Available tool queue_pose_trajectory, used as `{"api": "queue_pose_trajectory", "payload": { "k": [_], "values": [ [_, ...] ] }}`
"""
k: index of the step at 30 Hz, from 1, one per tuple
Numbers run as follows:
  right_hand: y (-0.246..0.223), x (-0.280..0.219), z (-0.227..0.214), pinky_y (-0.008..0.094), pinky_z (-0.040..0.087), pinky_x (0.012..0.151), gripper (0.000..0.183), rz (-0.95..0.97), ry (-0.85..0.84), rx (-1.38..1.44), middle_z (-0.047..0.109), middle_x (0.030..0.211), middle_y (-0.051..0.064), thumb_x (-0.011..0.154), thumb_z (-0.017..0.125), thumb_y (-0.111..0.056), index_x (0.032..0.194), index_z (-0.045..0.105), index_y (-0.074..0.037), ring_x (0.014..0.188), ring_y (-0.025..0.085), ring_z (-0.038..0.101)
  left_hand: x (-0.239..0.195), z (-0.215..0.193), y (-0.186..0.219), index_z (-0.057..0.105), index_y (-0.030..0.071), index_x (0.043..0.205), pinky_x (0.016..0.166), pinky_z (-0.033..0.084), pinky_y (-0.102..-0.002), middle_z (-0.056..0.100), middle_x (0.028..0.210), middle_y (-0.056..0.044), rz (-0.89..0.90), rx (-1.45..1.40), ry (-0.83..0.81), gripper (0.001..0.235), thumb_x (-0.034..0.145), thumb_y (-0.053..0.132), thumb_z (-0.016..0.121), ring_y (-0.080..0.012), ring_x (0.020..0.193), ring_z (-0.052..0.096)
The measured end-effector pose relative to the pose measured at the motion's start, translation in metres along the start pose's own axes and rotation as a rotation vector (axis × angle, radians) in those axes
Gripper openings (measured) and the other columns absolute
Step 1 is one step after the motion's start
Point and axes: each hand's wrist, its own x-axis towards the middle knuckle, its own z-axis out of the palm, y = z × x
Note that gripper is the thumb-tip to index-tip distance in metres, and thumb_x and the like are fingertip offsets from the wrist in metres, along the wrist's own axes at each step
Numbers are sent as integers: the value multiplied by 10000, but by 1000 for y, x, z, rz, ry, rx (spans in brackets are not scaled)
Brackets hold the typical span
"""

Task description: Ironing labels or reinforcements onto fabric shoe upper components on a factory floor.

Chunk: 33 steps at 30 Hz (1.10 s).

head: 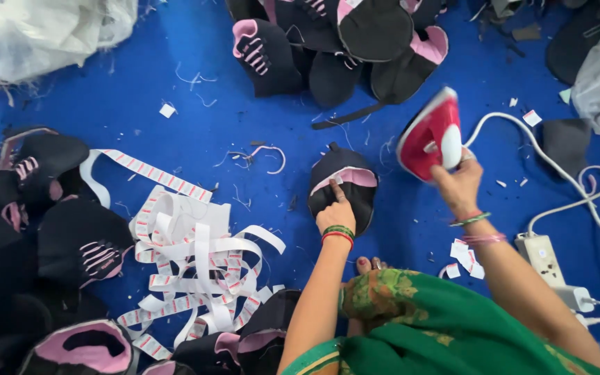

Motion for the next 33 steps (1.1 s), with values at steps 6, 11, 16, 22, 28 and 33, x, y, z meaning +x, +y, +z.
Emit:
{"api": "queue_pose_trajectory", "payload": {
  "k": [6, 11, 16, 22, 28, 33],
  "values": [
    [-97, -4, -51, 480, 600, 717, 588, -29, -521, -741, 742, 840, 254, 803, 769, -517, 1134, 695, -37, 789, 398, 750, 19, 35, -6, 134, 12, 1618, 594, 602, -425, 768, 821, -143, 30, 15, 126, 812, 914, 161, 512, -280, 689, 762],
    [-141, -41, -15, 502, 590, 686, 662, -40, -679, -820, 742, 802, 238, 792, 720, -633, 1163, 627, -93, 768, 414, 741, 16, 30, 2, 126, 19, 1644, 578, 602, -421, 771, 814, -133, -28, 21, 53, 768, 977, 161, 479, -263, 683, 765],
    [-165, -45, 43, 505, 575, 619, 583, -225, -629, -787, 728, 775, 208, 876, 666, -579, 1149, 575, -72, 719, 409, 724, 15, 23, 0, 132, 46, 1649, 604, 597, -434, 777, 842, -132, -69, -31, 21, 728, 1012, 189, 452, -283, 712, 768],
    [-147, -41, 81, 437, 575, 540, 516, -387, -628, -869, 723, 761, 152, 900, 667, -482, 1105, 564, -20, 666, 322, 732, -8, -13, -19, 194, 221, 1658, 759, 608, -488, 761, 964, -212, -42, -122, -13, 817, 919, 186, 540, -367, 863, 761],
    [-145, -46, 65, 419, 584, 550, 494, -453, -563, -867, 725, 756, 163, 935, 654, -459, 1085, 588, 7, 674, 316, 738, -14, -4, -30, 364, 442, 1555, 879, 557, -563, 734, 1008, -266, -115, -363, 18, 691, 915, 273, 562, -460, 940, 717],
    [-200, -42, 50, 440, 580, 569, 505, -298, -632, -925, 732, 754, 184, 919, 657, -488, 1060, 590, -7, 694, 343, 734, -20, -23, -24, 288, 431, 1598, 860, 557, -566, 727, 1002, -272, -122, -380, -9, 758, 906, 243, 535, -458, 936, 714]
  ]
}}
